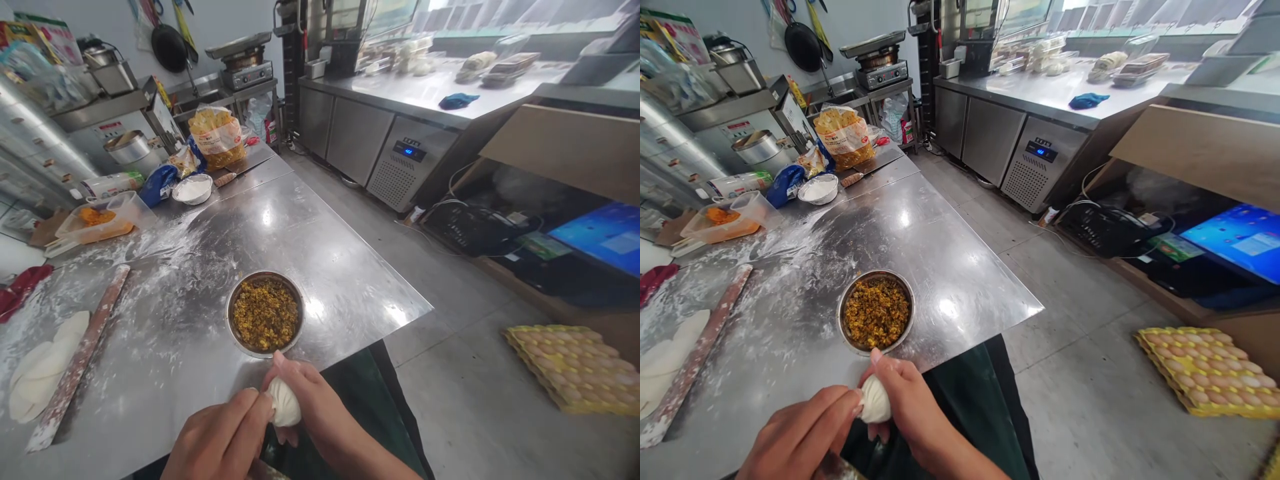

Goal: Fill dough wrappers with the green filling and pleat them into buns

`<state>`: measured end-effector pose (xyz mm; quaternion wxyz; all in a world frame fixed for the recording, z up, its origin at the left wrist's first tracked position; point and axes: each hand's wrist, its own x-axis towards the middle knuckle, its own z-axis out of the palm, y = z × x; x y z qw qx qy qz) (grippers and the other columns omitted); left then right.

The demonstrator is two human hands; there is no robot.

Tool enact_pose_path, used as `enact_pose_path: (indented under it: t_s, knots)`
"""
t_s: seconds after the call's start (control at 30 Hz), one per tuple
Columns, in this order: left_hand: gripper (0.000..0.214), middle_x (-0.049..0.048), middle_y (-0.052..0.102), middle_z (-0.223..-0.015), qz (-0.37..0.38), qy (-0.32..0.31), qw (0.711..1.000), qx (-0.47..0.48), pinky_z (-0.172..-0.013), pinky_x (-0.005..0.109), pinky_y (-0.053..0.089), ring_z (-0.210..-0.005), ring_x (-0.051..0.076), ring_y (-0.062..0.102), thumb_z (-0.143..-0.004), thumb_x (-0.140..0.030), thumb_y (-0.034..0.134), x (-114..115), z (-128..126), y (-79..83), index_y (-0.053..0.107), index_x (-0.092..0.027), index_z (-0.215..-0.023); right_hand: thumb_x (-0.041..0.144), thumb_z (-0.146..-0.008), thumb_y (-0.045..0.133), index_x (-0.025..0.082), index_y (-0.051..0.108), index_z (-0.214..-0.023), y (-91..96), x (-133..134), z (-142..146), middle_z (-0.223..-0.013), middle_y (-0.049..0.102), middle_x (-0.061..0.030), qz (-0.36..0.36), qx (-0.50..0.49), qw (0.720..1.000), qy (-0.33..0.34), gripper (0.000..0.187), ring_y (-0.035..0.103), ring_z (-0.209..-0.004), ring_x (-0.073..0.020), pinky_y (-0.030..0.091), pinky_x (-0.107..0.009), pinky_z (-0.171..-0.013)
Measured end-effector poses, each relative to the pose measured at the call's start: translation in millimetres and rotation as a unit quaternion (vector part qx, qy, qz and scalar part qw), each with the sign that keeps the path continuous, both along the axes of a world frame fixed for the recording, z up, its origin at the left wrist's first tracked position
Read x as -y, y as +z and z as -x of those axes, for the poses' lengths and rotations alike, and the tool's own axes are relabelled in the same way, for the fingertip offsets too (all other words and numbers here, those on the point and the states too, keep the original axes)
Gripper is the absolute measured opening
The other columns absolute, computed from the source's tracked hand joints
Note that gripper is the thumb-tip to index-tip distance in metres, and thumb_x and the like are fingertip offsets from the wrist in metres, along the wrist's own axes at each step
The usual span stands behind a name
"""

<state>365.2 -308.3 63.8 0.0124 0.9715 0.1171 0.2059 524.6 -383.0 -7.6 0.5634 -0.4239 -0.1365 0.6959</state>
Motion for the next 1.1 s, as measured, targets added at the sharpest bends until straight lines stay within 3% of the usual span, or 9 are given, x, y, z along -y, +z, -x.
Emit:
enact_pose_path:
  t_s: [0.07, 0.17, 0.3, 0.47, 0.67, 0.83, 0.97, 1.03, 1.1]
  knots:
    - [0.04, 0.0058, 0.079, -0.106, -0.007, -0.012, 1.0, -0.014, -0.071, 0.016, 0.057, -0.075, 0.009, 0.075, -0.103, -0.011, 0.033, -1.0, 2.9, -0.4, 0.066, -0.016, -0.126, 0.074, -0.095, 0.048, 0.013, 0.068, -0.08, -0.2, -0.7, 0.4, -0.048, 0.055, -0.0007, 0.004, -0.002, 1.0, -0.003, 0.066, 0.05, -0.038, -0.0113, 0.033, -0.019, -0.034]
    - [0.039, 0.0056, 0.079, -0.103, -0.006, -0.007, 1.0, -0.016, -0.073, 0.017, 0.058, -0.077, 0.01, 0.076, -0.101, -0.01, 0.034, -0.3, 7.8, -3.8, 0.066, -0.016, -0.121, 0.072, -0.092, 0.055, 0.013, 0.071, -0.093, -1.4, -1.0, 0.5, -0.057, 0.06, 0.0001, -0.002, -0.04, 0.999, 0.023, 0.061, 0.046, -0.037, -0.009, 0.03, -0.019, -0.033]
    - [0.039, 0.0047, 0.078, -0.106, 0.007, 0.011, 1.0, -0.027, -0.072, 0.018, 0.058, -0.075, 0.01, 0.075, -0.103, -0.013, 0.034, 2.8, 10.1, -12.6, 0.065, -0.02, -0.127, 0.074, -0.091, 0.055, 0.014, 0.068, -0.08, -4.5, -2.0, 1.8, -0.052, 0.058, -0.0009, 0.009, -0.004, 1.0, 0.007, 0.063, 0.049, -0.039, -0.01, 0.033, -0.019, -0.035]
    - [0.041, 0.0046, 0.076, -0.104, 0.117, 0.014, 0.993, -0.017, -0.07, 0.018, 0.058, -0.072, 0.01, 0.073, -0.1, -0.008, 0.035, 2.6, 13.8, -25.1, 0.062, -0.021, -0.128, 0.075, -0.094, 0.048, 0.014, 0.071, -0.085, -6.9, -2.6, 5.0, -0.05, 0.053, 0.0011, -0.005, -0.003, 1.0, 0.008, 0.067, 0.047, -0.037, -0.0101, 0.029, -0.019, -0.034]
    - [0.036, 0.0014, 0.073, -0.099, 0.23, 0.025, 0.973, -0.027, -0.073, 0.014, 0.058, -0.079, 0.009, 0.074, -0.099, -0.014, 0.056, 7.1, 13.9, -27.9, 0.056, -0.025, -0.134, 0.075, -0.096, 0.044, 0.014, 0.069, -0.081, -10.8, -1.3, 11.7, -0.049, 0.053, 0.0002, 0.007, -0.003, 1.0, -0.011, 0.068, 0.048, -0.039, -0.0102, 0.033, -0.019, -0.037]
    - [0.021, -0.0026, 0.068, -0.085, 0.277, 0.077, 0.958, 0.007, -0.063, 0.015, 0.053, -0.066, 0.008, 0.067, -0.099, -0.013, 0.051, 9.2, 8.0, -22.3, 0.063, -0.027, -0.111, 0.073, -0.099, 0.04, 0.015, 0.069, -0.083, -2.8, -1.1, 13.5, -0.056, 0.059, -0.002, -0.016, 0.029, 0.999, 0.021, 0.067, 0.052, -0.044, -0.0121, 0.038, -0.021, -0.041]
    - [0.011, -0.0073, 0.064, -0.074, 0.239, 0.137, 0.961, -0.037, -0.056, 0.017, 0.046, -0.054, 0.007, 0.056, -0.096, -0.021, 0.059, -29.8, 9.9, 13.2, 0.066, -0.029, -0.099, 0.063, -0.101, 0.047, 0.018, 0.07, -0.1, 0.0, 6.7, -4.9, -0.07, 0.065, -0.0013, -0.041, 0.213, 0.975, -0.056, 0.051, 0.058, -0.055, -0.0132, 0.044, -0.024, -0.051]
    - [0.009, -0.0069, 0.066, -0.079, 0.221, 0.197, 0.953, -0.063, -0.057, 0.019, 0.044, -0.058, 0.009, 0.057, -0.096, -0.027, 0.06, -66.9, 8.0, 32.0, 0.067, -0.03, -0.1, 0.057, -0.103, 0.048, 0.021, 0.069, -0.11, -9.1, 10.8, -24.9, -0.077, 0.067, -0.0011, -0.047, 0.327, 0.934, -0.139, 0.043, 0.059, -0.057, -0.014, 0.048, -0.027, -0.057]
    - [0.009, -0.0047, 0.068, -0.082, 0.213, 0.253, 0.938, -0.104, -0.06, 0.021, 0.042, -0.067, 0.012, 0.06, -0.096, -0.033, 0.059, -111.7, 0.5, 42.1, 0.067, -0.028, -0.096, 0.054, -0.102, 0.049, 0.022, 0.069, -0.112, -25.0, 11.2, -49.1, -0.078, 0.07, -0.0017, -0.035, 0.456, 0.862, -0.218, 0.039, 0.063, -0.062, -0.017, 0.051, -0.029, -0.062]
